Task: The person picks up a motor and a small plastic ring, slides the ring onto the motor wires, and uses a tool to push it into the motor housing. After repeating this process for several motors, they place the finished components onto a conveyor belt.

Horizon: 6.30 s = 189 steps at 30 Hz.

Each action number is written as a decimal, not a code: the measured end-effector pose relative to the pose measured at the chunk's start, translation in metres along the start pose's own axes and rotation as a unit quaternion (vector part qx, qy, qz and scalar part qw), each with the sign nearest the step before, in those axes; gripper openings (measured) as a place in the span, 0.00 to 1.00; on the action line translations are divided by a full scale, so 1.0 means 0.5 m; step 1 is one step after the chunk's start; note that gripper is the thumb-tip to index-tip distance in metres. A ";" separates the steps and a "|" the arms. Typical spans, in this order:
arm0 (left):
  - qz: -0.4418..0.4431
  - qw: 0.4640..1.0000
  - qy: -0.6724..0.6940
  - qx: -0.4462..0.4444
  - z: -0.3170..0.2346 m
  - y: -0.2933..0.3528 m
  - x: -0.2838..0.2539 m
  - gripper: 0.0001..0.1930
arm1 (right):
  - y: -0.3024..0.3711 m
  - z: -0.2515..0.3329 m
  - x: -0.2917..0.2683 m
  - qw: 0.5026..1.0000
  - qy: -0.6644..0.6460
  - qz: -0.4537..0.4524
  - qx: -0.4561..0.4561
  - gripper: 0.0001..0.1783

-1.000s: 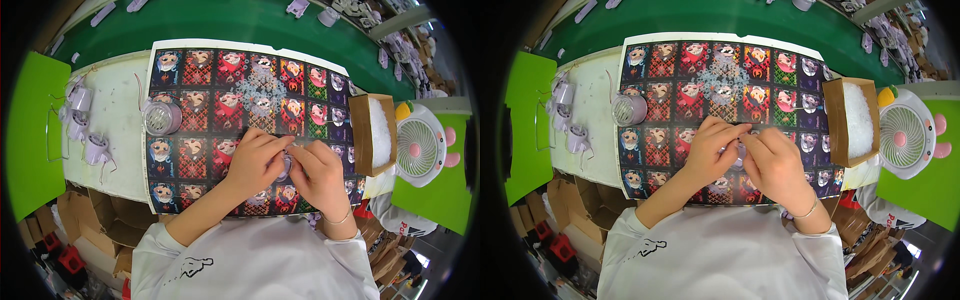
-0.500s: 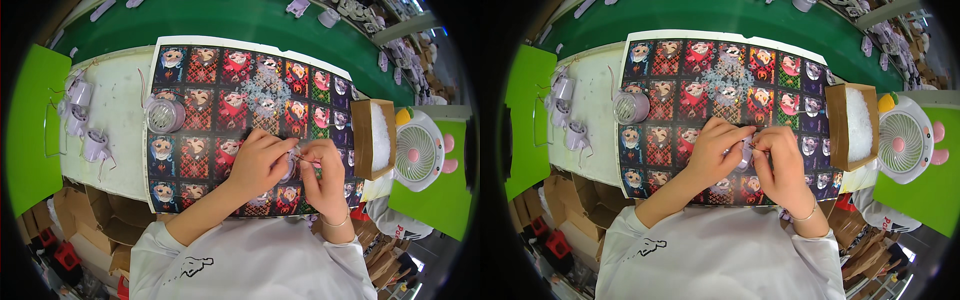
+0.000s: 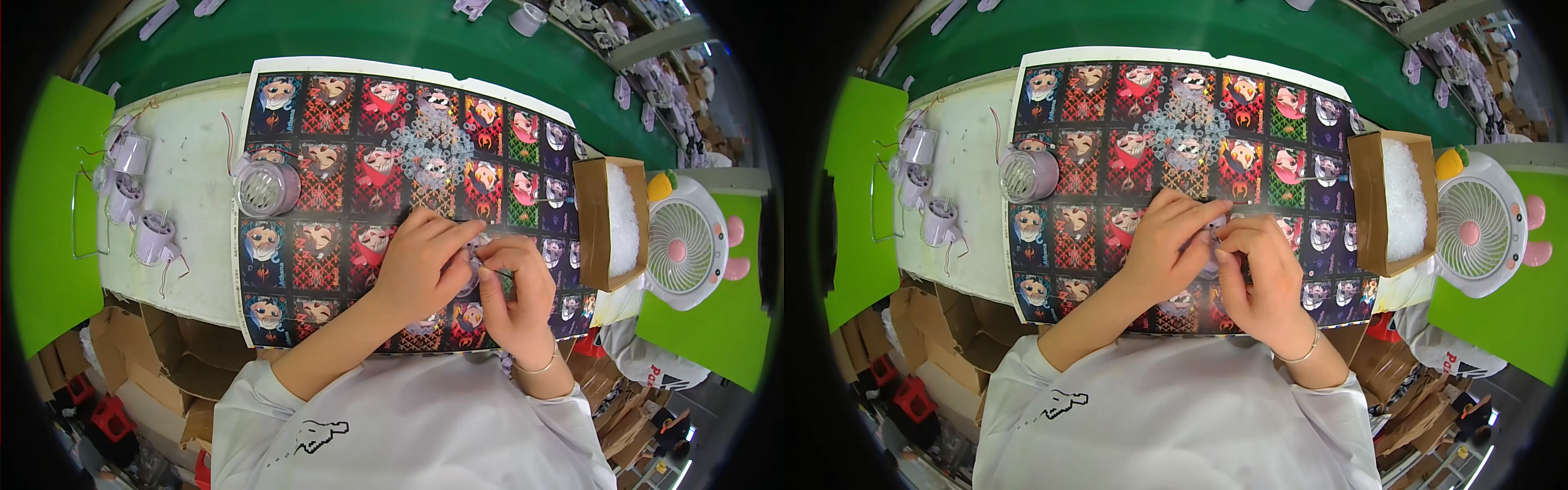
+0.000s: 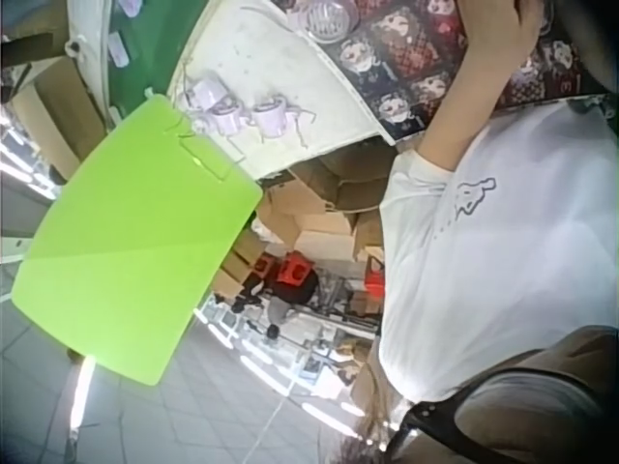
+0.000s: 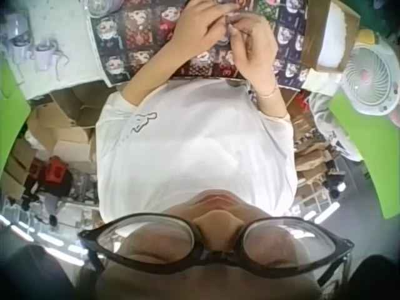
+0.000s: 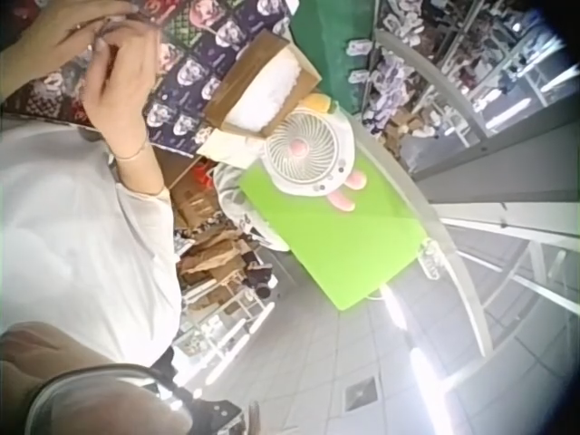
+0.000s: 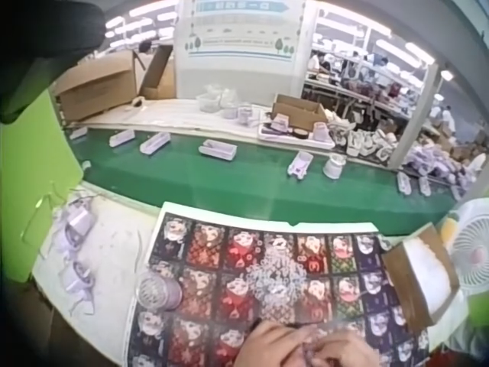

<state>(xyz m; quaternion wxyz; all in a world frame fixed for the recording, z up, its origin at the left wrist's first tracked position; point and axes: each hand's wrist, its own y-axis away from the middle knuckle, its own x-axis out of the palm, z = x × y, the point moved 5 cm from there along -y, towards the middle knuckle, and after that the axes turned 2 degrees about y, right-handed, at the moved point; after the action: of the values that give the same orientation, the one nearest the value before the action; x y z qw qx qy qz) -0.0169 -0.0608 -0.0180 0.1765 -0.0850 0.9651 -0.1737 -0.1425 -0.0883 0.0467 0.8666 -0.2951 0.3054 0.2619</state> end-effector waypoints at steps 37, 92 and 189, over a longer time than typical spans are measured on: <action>0.009 0.998 0.038 -0.050 0.008 0.001 0.002 0.20 | 0.036 -0.030 0.006 0.994 -0.002 0.017 0.109 0.11; -0.004 0.999 0.049 -0.024 0.000 0.026 -0.010 0.19 | 0.086 -0.013 0.028 0.978 -0.039 0.048 0.201 0.35; 0.087 0.996 -0.004 -0.021 -0.009 0.011 -0.018 0.19 | 0.075 -0.043 0.020 0.929 -0.298 -0.091 0.197 0.10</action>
<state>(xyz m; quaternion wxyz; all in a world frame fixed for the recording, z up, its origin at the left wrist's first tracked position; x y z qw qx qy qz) -0.0110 -0.0521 -0.0134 0.1931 -0.0055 0.9715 -0.1375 -0.1677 -0.0743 0.0131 0.9787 -0.0528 0.0499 0.1921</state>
